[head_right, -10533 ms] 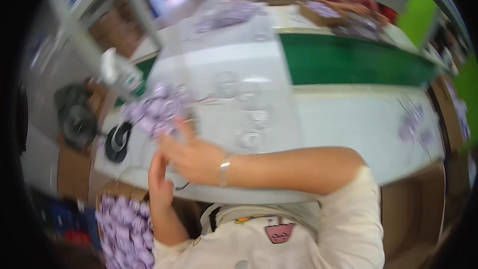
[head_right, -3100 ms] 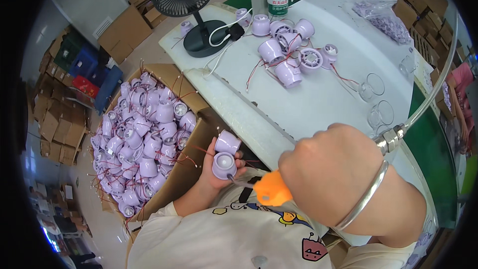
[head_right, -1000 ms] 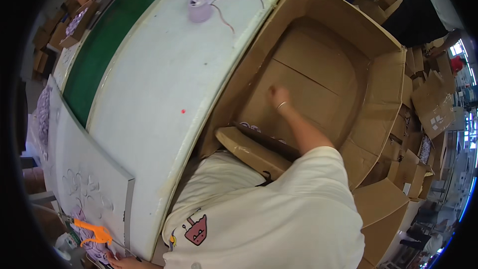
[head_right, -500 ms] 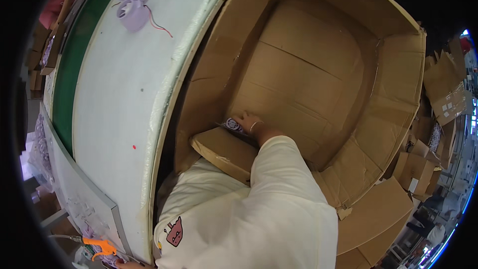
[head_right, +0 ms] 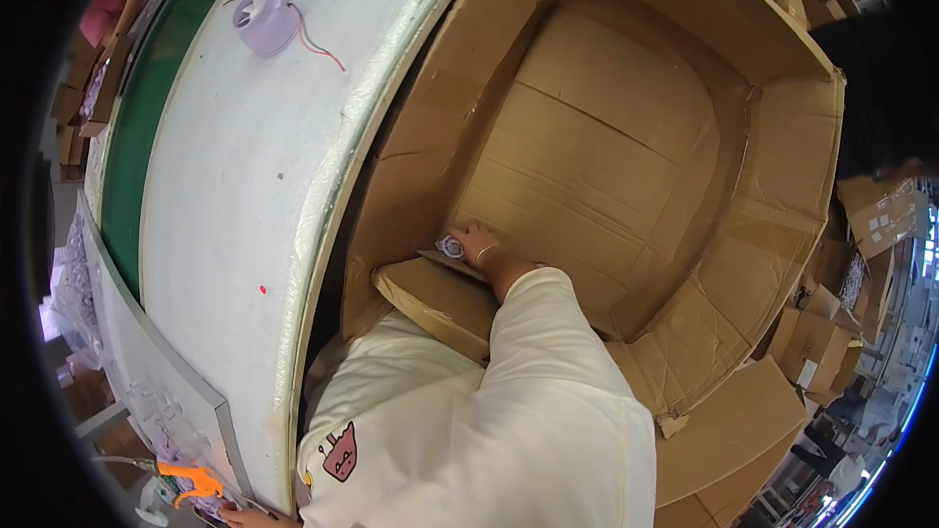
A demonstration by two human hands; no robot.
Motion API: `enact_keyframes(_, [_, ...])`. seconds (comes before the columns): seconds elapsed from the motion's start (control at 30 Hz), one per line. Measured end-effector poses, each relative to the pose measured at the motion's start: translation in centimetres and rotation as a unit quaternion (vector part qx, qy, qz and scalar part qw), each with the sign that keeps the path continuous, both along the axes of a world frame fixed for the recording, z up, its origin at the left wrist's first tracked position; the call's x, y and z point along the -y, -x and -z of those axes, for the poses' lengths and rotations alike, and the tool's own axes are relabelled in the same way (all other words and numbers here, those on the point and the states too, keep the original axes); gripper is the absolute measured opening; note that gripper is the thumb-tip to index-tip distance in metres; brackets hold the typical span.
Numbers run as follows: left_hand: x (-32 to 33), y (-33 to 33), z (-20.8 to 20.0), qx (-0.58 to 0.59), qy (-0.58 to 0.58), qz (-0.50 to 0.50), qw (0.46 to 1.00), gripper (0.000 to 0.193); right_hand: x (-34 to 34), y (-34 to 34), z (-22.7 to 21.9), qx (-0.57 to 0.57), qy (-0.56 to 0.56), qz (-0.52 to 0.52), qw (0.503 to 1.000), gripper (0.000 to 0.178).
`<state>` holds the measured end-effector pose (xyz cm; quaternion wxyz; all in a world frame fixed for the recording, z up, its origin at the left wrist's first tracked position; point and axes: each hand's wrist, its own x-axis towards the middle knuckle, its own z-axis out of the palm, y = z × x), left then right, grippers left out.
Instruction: Cleaning and assembling small purple electronic components into boxes at a workbench.
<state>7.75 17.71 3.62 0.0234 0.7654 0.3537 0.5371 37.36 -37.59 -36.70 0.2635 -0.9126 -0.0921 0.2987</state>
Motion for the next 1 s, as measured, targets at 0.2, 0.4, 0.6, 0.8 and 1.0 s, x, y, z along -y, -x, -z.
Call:
enact_keyframes(0.2, [-1.2,-0.4,0.9,0.012,-0.025,0.032,0.999,0.032,-0.2,1.7,2.0,-0.013,0.020,0.078,0.997,0.052])
enact_keyframes(0.4, [-2.1,1.3,0.7,-0.048,-0.033,-0.042,0.997,0.033,-0.3,0.8,0.9,0.007,0.038,0.025,0.999,0.043])
enact_keyframes(0.6, [-1.0,0.7,0.3,0.077,0.128,-0.030,0.988,0.034,0.0,-0.1,1.5,-0.003,0.048,0.023,0.999,0.038])
enact_keyframes(0.8, [2.3,-1.3,-0.7,0.067,0.145,-0.078,0.984,0.033,8.1,0.4,0.2,-0.030,-0.021,0.218,0.975,0.040])
enact_keyframes(1.0, [1.6,-0.8,0.0,0.066,0.140,-0.069,0.986,0.037,6.7,2.8,-0.5,-0.071,-0.022,0.205,0.976,0.045])
